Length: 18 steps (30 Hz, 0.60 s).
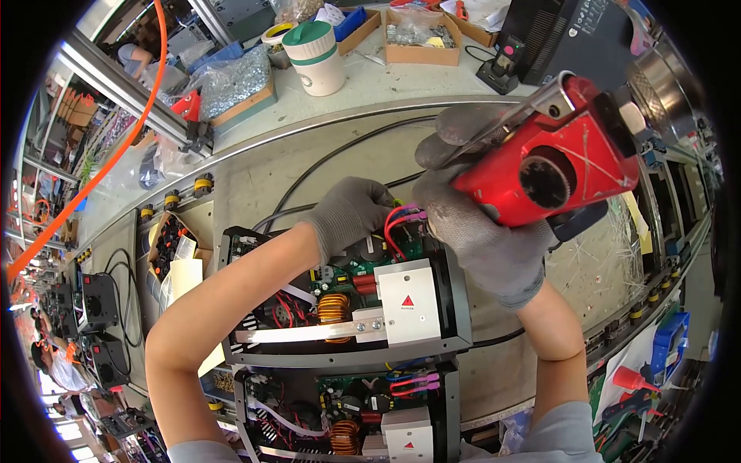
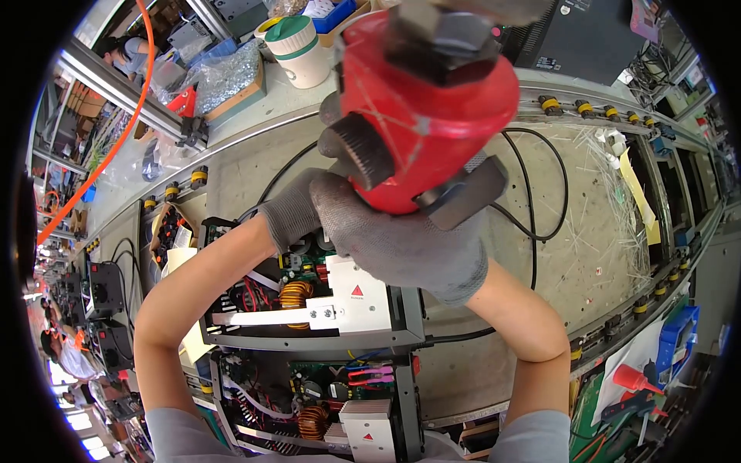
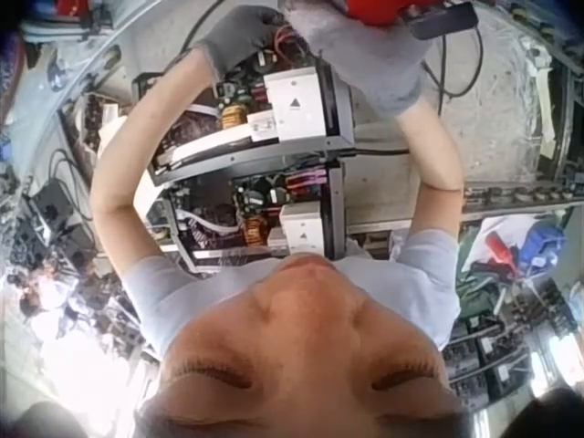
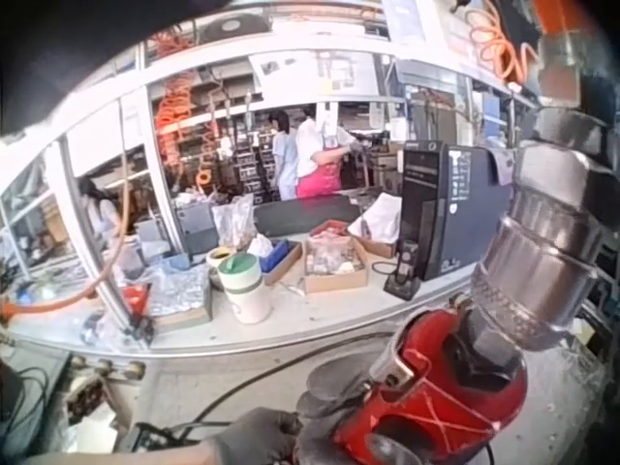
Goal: Assemble and label electronic power supply units on a production line.
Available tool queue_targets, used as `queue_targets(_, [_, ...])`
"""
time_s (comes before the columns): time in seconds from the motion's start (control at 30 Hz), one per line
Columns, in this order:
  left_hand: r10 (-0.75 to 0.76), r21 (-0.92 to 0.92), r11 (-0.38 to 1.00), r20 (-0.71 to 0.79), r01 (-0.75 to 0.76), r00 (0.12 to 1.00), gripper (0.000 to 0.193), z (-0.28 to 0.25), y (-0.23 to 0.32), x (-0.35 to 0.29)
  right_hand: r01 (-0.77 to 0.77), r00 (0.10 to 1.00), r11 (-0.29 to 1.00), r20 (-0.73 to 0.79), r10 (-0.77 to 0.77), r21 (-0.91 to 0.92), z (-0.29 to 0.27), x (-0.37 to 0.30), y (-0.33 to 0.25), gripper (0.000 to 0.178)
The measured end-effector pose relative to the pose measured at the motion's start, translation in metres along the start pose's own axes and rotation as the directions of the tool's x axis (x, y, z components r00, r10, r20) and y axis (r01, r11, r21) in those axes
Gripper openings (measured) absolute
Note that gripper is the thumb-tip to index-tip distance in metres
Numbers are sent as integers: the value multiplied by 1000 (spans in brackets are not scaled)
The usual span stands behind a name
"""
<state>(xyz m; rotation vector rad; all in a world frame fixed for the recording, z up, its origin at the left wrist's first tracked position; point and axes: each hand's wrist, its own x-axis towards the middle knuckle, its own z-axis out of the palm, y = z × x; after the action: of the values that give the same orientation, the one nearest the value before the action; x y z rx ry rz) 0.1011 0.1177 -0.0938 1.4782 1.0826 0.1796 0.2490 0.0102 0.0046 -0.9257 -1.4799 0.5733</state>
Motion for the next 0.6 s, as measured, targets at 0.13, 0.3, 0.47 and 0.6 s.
queue_targets(0.13, [-18,-124,992,-1,17,1000,17,-2,-16,13,24,1000,999,-6,-24,-35,1,3,2,43])
queue_targets(0.3, [-105,-266,961,-99,75,990,18,9,-4,10,46,999,994,-20,-48,-95,-1,8,5,44])
queue_targets(0.47, [-99,-116,988,26,101,995,18,3,27,-12,68,997,987,-34,-74,-146,2,12,17,45])
queue_targets(0.6, [-138,82,987,-3,138,990,19,6,46,-28,153,984,961,-56,-170,-231,1,17,20,48])
